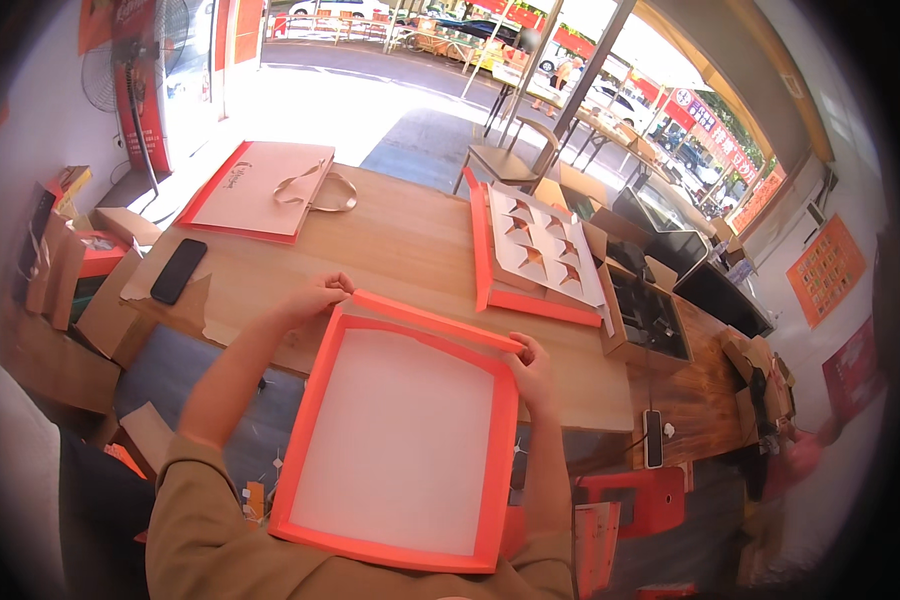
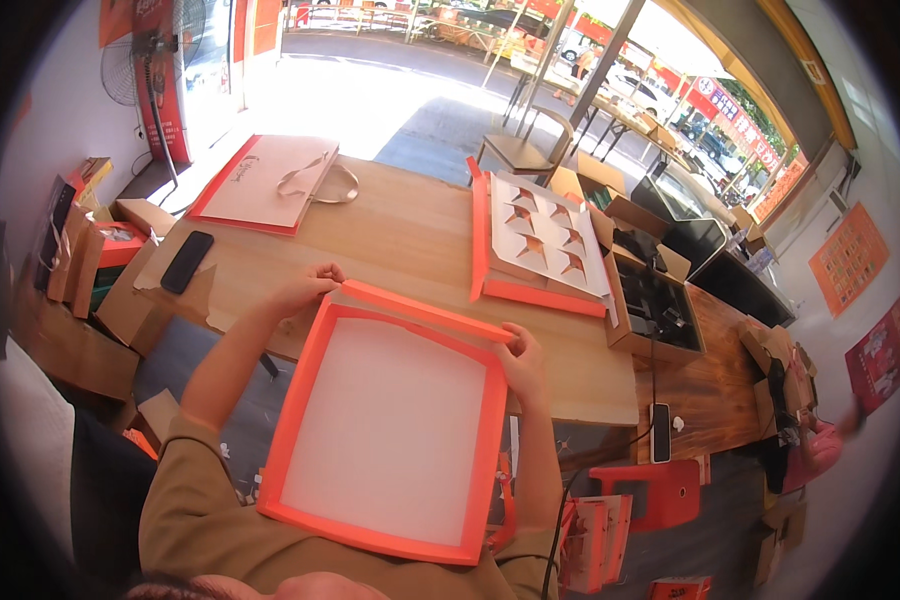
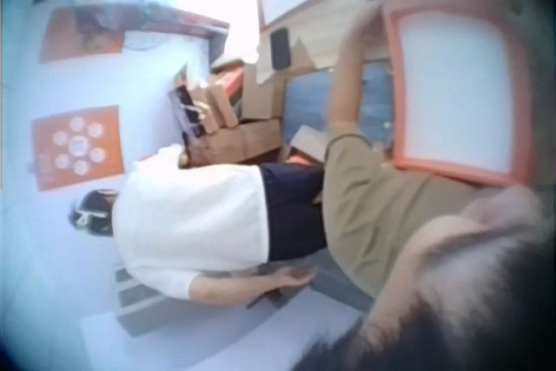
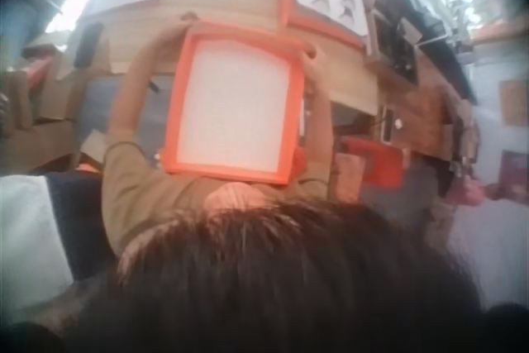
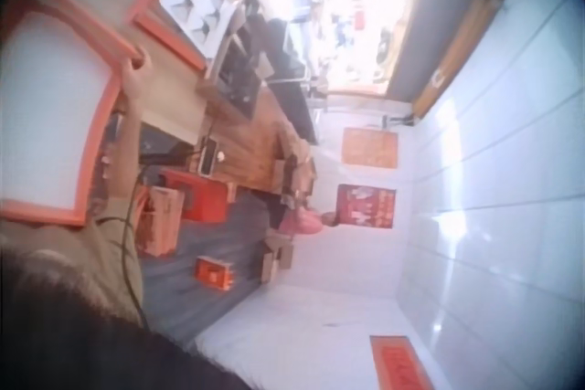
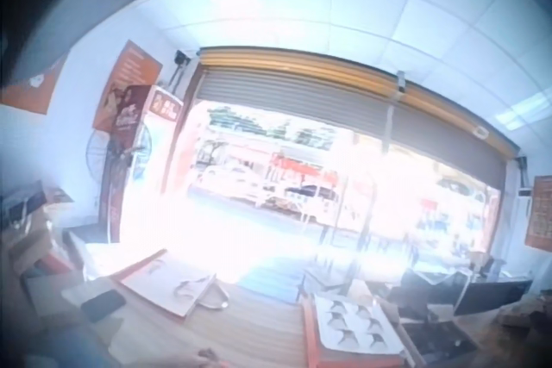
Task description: The person assembles a red cardboard box by folding and taping its sides. They then place a white foam insert with six compartments into the box and put small individually wrapped items into the compartments.
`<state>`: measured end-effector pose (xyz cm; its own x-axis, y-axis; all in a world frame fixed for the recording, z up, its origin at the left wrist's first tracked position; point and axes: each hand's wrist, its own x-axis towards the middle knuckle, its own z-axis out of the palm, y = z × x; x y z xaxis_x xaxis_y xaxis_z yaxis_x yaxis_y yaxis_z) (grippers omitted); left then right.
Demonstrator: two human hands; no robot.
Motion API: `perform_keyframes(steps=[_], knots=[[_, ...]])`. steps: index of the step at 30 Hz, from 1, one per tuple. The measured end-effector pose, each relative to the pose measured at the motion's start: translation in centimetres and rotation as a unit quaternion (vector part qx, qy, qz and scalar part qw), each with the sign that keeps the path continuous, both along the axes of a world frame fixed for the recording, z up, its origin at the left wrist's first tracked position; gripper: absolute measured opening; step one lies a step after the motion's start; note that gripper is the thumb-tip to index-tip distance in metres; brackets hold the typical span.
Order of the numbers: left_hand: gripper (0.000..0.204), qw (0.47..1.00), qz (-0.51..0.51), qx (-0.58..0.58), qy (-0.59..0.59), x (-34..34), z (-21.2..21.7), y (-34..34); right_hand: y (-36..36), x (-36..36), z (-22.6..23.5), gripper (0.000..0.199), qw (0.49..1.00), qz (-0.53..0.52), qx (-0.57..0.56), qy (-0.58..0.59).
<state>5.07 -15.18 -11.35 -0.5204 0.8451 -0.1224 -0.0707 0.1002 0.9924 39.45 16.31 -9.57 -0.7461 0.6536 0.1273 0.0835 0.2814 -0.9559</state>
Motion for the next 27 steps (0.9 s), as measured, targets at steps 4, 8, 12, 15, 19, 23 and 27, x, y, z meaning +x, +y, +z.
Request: perform_keyframes(steps=[4,8,12,15,19,23,27], knots=[[0.038,0.999,-0.025,0.031,-0.034,2.1,2.7,-0.5,0.6,-0.4,-1.5,0.034,0.995,-0.011,-0.050,0.088],[0.053,0.996,-0.023,0.032,-0.078,2.7,3.5,-0.8,1.8,-0.8,-1.2,0.033,0.995,-0.015,-0.074,0.057],[0.057,0.998,-0.023,0.008,-0.055,2.9,3.2,-0.6,2.5,-1.3,-0.6,0.047,0.998,-0.032,-0.049,0.026],[0.054,0.999,-0.016,0.007,-0.040,2.8,3.0,-0.4,1.8,-1.5,-0.2,0.044,0.998,-0.034,-0.047,0.024],[0.041,0.997,-0.044,0.055,-0.045,1.1,-0.2,0.6,0.9,-1.4,-1.1,0.029,0.997,0.003,-0.010,0.079],[0.042,0.994,-0.027,0.062,-0.082,2.2,1.5,-0.5,0.5,0.1,-1.9,0.033,0.998,0.016,0.026,0.060],[0.055,0.988,-0.067,0.085,-0.114,1.6,2.2,-1.6,1.0,1.4,-2.6,0.049,0.995,0.036,0.020,0.087]])
